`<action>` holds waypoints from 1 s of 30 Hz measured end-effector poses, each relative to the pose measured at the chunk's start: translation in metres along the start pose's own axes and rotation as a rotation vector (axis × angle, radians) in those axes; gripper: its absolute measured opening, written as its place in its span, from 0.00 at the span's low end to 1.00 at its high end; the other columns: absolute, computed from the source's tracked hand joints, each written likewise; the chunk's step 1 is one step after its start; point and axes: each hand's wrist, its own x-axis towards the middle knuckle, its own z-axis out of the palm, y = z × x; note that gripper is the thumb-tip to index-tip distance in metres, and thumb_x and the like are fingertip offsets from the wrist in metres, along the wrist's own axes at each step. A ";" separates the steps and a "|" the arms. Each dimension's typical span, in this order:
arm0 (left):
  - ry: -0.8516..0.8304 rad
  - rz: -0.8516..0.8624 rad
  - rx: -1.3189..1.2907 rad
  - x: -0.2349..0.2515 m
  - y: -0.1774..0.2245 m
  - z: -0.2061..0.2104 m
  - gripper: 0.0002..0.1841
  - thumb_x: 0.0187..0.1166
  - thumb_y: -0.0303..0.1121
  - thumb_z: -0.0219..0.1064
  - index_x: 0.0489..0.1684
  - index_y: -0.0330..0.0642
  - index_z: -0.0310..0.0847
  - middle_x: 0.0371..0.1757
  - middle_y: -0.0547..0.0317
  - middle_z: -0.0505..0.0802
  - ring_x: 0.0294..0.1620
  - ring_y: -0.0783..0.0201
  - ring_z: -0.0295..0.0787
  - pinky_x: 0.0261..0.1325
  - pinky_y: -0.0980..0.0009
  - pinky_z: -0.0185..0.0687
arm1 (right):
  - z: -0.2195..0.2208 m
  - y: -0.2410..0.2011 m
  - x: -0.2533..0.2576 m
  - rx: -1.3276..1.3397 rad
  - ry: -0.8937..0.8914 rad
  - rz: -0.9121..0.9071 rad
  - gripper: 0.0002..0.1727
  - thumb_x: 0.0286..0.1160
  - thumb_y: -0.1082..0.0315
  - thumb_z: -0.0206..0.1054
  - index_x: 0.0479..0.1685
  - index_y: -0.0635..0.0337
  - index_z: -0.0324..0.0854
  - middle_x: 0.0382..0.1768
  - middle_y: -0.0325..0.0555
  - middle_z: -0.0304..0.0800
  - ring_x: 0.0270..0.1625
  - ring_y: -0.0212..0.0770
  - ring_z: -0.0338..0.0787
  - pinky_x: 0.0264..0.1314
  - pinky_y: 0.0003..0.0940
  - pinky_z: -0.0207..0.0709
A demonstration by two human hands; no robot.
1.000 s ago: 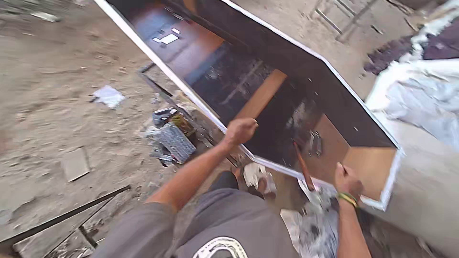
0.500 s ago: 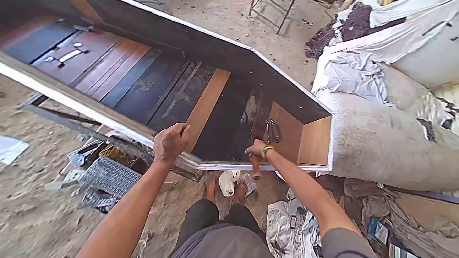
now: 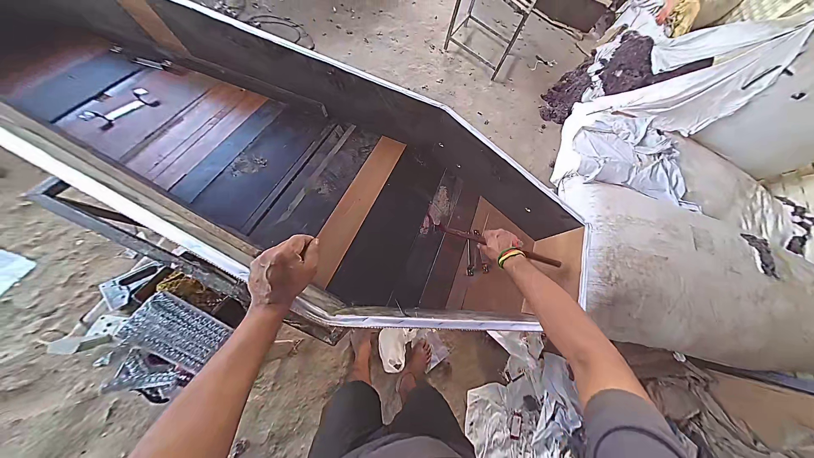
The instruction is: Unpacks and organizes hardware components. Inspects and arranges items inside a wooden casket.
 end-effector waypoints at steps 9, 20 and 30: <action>0.051 -0.020 0.025 0.000 0.003 0.003 0.21 0.86 0.43 0.54 0.41 0.35 0.89 0.33 0.36 0.94 0.36 0.34 0.93 0.38 0.34 0.81 | 0.062 -0.031 0.052 0.188 -0.043 0.103 0.31 0.80 0.49 0.68 0.65 0.72 0.80 0.67 0.68 0.85 0.73 0.62 0.83 0.75 0.59 0.74; 0.005 -0.006 0.018 0.000 -0.002 0.002 0.21 0.86 0.45 0.54 0.43 0.38 0.90 0.35 0.38 0.94 0.39 0.36 0.94 0.42 0.35 0.82 | 0.040 -0.055 0.026 0.402 -0.026 0.081 0.25 0.69 0.59 0.76 0.63 0.63 0.82 0.59 0.63 0.89 0.66 0.61 0.87 0.69 0.64 0.76; 0.070 0.091 -0.180 -0.003 -0.012 -0.006 0.19 0.86 0.45 0.58 0.46 0.42 0.92 0.36 0.42 0.96 0.41 0.41 0.95 0.45 0.36 0.84 | -0.034 -0.106 -0.198 1.188 0.266 -0.164 0.17 0.67 0.66 0.79 0.50 0.62 0.81 0.24 0.41 0.81 0.14 0.32 0.74 0.17 0.27 0.73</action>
